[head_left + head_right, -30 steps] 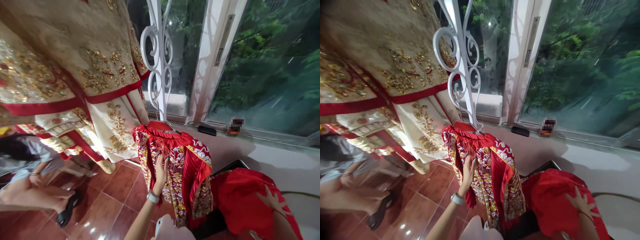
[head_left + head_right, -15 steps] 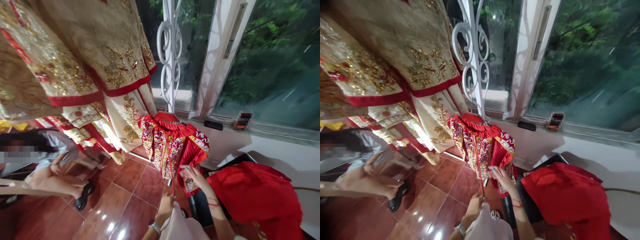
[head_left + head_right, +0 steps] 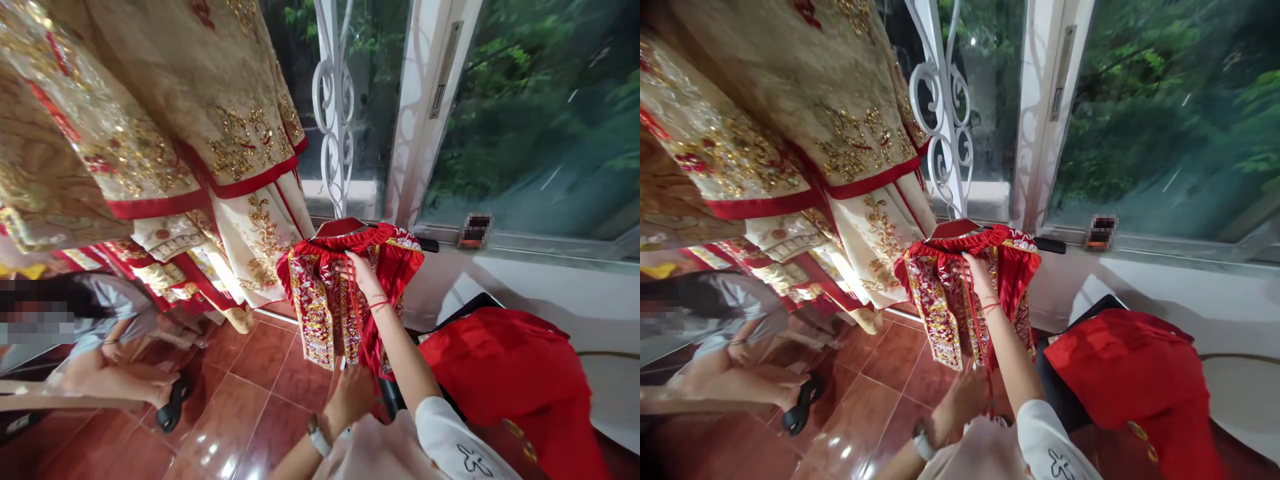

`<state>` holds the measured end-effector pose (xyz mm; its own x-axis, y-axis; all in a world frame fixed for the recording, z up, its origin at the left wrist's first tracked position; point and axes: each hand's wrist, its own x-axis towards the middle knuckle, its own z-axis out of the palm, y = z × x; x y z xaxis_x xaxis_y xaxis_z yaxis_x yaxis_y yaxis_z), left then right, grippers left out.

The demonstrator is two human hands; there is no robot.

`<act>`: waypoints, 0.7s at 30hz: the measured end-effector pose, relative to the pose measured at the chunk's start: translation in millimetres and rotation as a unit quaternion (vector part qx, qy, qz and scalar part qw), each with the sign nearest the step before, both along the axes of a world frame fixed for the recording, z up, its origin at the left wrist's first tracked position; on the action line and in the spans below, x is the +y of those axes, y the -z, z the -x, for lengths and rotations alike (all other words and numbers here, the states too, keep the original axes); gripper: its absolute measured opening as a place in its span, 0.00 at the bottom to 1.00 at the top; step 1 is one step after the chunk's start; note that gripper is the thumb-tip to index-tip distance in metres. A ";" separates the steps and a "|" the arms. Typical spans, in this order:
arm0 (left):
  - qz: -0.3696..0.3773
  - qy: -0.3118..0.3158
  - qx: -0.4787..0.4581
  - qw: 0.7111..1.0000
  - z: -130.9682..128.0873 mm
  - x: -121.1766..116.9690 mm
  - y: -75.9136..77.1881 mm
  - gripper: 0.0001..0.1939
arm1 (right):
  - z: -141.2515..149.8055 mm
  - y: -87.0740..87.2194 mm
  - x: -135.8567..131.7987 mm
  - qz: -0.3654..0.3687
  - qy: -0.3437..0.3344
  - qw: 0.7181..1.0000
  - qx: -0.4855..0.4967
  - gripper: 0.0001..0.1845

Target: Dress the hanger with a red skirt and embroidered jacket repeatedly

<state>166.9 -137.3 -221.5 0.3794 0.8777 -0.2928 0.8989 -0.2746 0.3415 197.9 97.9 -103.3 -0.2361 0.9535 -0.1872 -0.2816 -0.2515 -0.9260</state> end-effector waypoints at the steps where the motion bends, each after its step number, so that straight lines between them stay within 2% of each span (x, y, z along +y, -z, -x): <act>1: -0.055 -0.055 0.002 0.997 8.2 14.0 -24.7 0.15 | -8.9 6.0 -0.2 0.028 -0.015 0.999 0.015 0.14; 3: -0.201 -0.108 -0.018 0.973 26.8 50.1 -79.5 0.16 | -26.0 21.4 -6.9 0.047 -0.008 0.999 0.001 0.14; 5: -0.357 -0.108 -0.040 0.927 44.5 91.2 -128.1 0.22 | -43.7 41.1 -21.1 0.032 0.014 0.999 -0.038 0.14; 6: -0.394 -0.093 -0.035 0.914 52.2 110.6 -145.8 0.24 | -55.0 51.9 -29.5 0.017 0.011 0.998 -0.063 0.14; 8: -0.386 -0.056 0.001 0.921 65.5 140.5 -164.2 0.19 | -86.9 72.2 -43.7 -0.018 -0.011 0.992 -0.120 0.14; 10: -0.339 -0.005 0.037 0.940 77.7 153.3 -162.5 0.13 | -133.3 85.9 -50.1 -0.067 -0.028 0.979 -0.193 0.15; 12: -0.314 0.032 0.047 0.948 90.0 149.3 -149.9 0.11 | -188.7 89.1 -49.9 -0.086 -0.029 0.956 -0.279 0.16; 13: -0.315 0.036 0.039 0.948 95.8 142.9 -142.8 0.11 | -215.9 86.8 -49.6 -0.082 -0.001 0.934 -0.349 0.16; 14: -0.320 0.029 0.025 0.947 101.0 134.9 -136.4 0.12 | -240.4 82.4 -50.8 -0.073 0.052 0.899 -0.429 0.17; 16: -0.331 0.004 -0.009 0.944 107.9 118.5 -127.7 0.12 | -275.1 69.2 -60.4 -0.049 0.176 0.801 -0.570 0.24; 17: -0.337 -0.008 -0.023 0.941 109.1 111.7 -125.4 0.12 | -283.3 61.1 -69.2 -0.040 0.218 0.754 -0.618 0.30; 18: -0.342 -0.018 -0.033 0.939 108.6 106.3 -124.1 0.12 | -284.8 52.4 -80.2 -0.043 0.240 0.721 -0.649 0.37; 19: -0.346 -0.024 -0.037 0.937 106.7 102.6 -123.6 0.11 | -279.8 43.3 -92.3 -0.063 0.242 0.706 -0.663 0.41; 20: -0.349 -0.028 -0.036 0.936 103.8 100.3 -123.5 0.11 | -268.9 34.2 -104.4 -0.103 0.232 0.708 -0.659 0.43; 21: -0.349 -0.030 -0.033 0.936 100.4 99.3 -123.6 0.11 | -252.9 25.7 -115.4 -0.161 0.211 0.725 -0.636 0.41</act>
